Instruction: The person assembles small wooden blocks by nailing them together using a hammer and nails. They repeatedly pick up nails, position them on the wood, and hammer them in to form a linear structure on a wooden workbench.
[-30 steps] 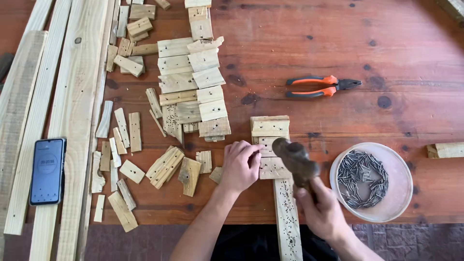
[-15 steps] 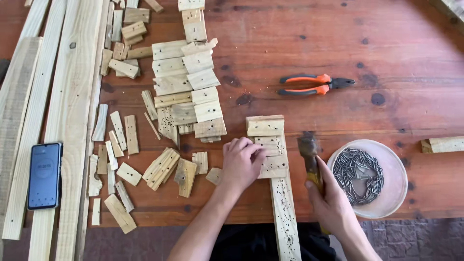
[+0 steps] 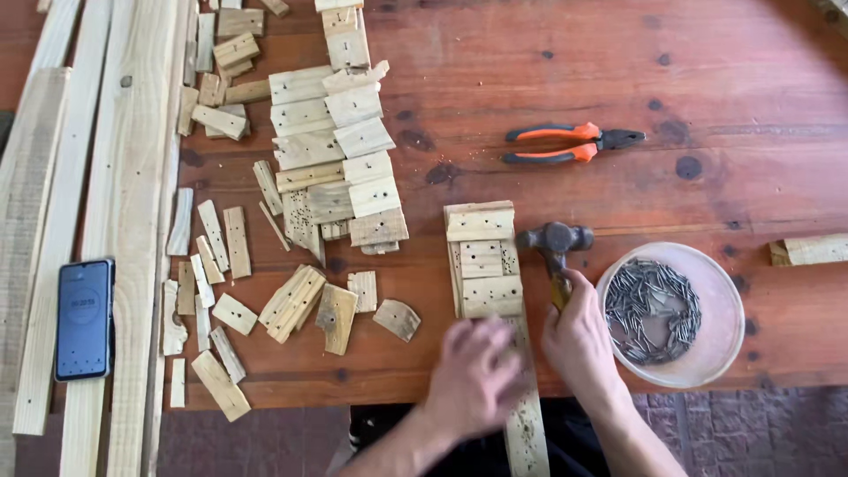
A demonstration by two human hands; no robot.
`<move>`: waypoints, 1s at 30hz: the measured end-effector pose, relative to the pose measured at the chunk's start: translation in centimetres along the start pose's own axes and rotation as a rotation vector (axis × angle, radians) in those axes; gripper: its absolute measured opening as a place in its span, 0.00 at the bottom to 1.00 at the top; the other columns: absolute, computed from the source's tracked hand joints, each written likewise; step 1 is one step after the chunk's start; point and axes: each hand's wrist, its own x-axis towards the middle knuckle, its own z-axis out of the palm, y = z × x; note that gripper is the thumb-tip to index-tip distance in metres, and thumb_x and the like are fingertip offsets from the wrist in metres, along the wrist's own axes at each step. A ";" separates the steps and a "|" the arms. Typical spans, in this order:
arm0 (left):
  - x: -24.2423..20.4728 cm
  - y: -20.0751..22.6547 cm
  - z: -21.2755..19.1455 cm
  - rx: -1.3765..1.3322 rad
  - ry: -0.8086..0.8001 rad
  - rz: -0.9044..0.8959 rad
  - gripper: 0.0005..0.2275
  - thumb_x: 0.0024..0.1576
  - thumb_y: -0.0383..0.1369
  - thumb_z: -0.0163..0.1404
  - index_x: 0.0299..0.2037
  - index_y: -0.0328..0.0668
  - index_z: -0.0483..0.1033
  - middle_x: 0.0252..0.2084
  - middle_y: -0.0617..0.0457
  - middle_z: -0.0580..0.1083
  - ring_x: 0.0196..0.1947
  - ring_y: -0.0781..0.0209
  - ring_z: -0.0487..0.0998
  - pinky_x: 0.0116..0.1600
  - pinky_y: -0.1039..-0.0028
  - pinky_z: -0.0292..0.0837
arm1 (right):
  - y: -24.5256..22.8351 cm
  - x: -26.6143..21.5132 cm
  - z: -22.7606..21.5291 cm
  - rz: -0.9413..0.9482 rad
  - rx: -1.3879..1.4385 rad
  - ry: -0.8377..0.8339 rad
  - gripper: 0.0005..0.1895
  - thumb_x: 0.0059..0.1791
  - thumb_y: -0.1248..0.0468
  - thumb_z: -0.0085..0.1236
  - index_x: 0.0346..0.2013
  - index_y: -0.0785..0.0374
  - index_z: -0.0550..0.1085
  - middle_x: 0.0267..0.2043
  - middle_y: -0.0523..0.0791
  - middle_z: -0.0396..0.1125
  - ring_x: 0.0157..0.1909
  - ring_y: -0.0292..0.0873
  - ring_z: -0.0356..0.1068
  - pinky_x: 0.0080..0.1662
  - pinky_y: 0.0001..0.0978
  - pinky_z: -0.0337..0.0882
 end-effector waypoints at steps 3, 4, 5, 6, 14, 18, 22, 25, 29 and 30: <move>-0.7 2.0 -0.4 0.001 -0.121 -0.008 0.24 0.59 0.49 0.51 0.59 0.43 0.75 0.67 0.38 0.68 0.72 0.42 0.61 0.71 0.39 0.45 | -0.5 0.7 0.1 0.046 -0.019 0.001 0.28 0.48 0.72 0.47 0.64 0.69 0.58 0.55 0.63 0.62 0.56 0.65 0.66 0.56 0.55 0.67; -0.7 2.1 -0.3 -0.001 -0.123 -0.016 0.24 0.59 0.49 0.51 0.59 0.43 0.75 0.67 0.38 0.68 0.72 0.42 0.61 0.71 0.39 0.45 | -0.3 0.5 0.3 0.047 -0.018 -0.008 0.28 0.48 0.72 0.47 0.64 0.69 0.58 0.55 0.63 0.62 0.56 0.65 0.66 0.56 0.55 0.67; -0.4 1.9 -0.2 -0.014 -0.144 -0.042 0.22 0.59 0.47 0.51 0.59 0.44 0.75 0.68 0.38 0.67 0.72 0.43 0.61 0.71 0.36 0.43 | -0.2 0.6 0.5 0.053 -0.039 -0.006 0.28 0.48 0.72 0.48 0.64 0.69 0.59 0.55 0.63 0.63 0.56 0.65 0.65 0.57 0.55 0.66; 0.0 1.8 -0.2 -0.027 -0.164 -0.068 0.21 0.60 0.46 0.51 0.59 0.45 0.75 0.69 0.38 0.66 0.72 0.44 0.61 0.70 0.32 0.41 | -0.1 0.8 0.6 0.059 -0.060 -0.005 0.28 0.47 0.72 0.48 0.64 0.69 0.59 0.54 0.63 0.63 0.57 0.65 0.64 0.58 0.55 0.65; 2.4 -2.2 0.0 -0.024 -0.205 -0.151 0.24 0.61 0.50 0.48 0.64 0.50 0.71 0.75 0.41 0.57 0.76 0.46 0.54 0.73 0.33 0.30 | 1.1 0.5 1.6 -0.037 -0.137 0.024 0.30 0.47 0.71 0.50 0.64 0.69 0.61 0.56 0.60 0.64 0.58 0.62 0.64 0.58 0.54 0.65; 2.4 -2.4 -1.6 0.035 -0.011 -0.135 0.23 0.57 0.38 0.58 0.63 0.43 0.73 0.73 0.39 0.61 0.74 0.42 0.60 0.76 0.39 0.39 | 1.0 0.1 1.6 -0.072 -0.182 0.025 0.33 0.44 0.69 0.56 0.64 0.64 0.64 0.55 0.56 0.66 0.57 0.61 0.66 0.60 0.52 0.64; -0.7 -3.4 -2.4 0.047 0.112 -0.287 0.16 0.59 0.39 0.55 0.56 0.47 0.74 0.64 0.42 0.70 0.66 0.43 0.67 0.74 0.37 0.43 | 1.4 -0.3 1.4 -0.072 -0.200 -0.031 0.32 0.46 0.68 0.56 0.65 0.64 0.63 0.58 0.56 0.66 0.60 0.60 0.65 0.60 0.55 0.65; -3.3 -5.0 -4.5 0.130 0.299 -0.403 0.13 0.59 0.38 0.53 0.51 0.43 0.77 0.57 0.46 0.74 0.60 0.47 0.71 0.69 0.46 0.58 | 0.7 -0.6 0.9 -0.101 -0.239 -0.021 0.33 0.45 0.67 0.57 0.65 0.64 0.64 0.59 0.56 0.66 0.62 0.58 0.66 0.62 0.51 0.65; -6.5 -6.6 -7.5 0.329 0.457 -0.644 0.16 0.57 0.39 0.55 0.51 0.42 0.75 0.55 0.46 0.74 0.56 0.49 0.73 0.58 0.55 0.66 | -2.1 -1.1 0.0 -0.120 -0.212 0.036 0.32 0.47 0.62 0.59 0.65 0.68 0.65 0.68 0.58 0.61 0.71 0.58 0.59 0.70 0.54 0.56; -7.3 -7.1 -7.8 0.446 0.450 -0.770 0.19 0.56 0.44 0.57 0.53 0.44 0.74 0.56 0.45 0.74 0.56 0.48 0.72 0.58 0.54 0.65 | -3.0 -1.2 -0.3 -0.116 -0.189 0.068 0.31 0.48 0.60 0.59 0.64 0.68 0.66 0.69 0.56 0.61 0.71 0.58 0.59 0.70 0.52 0.55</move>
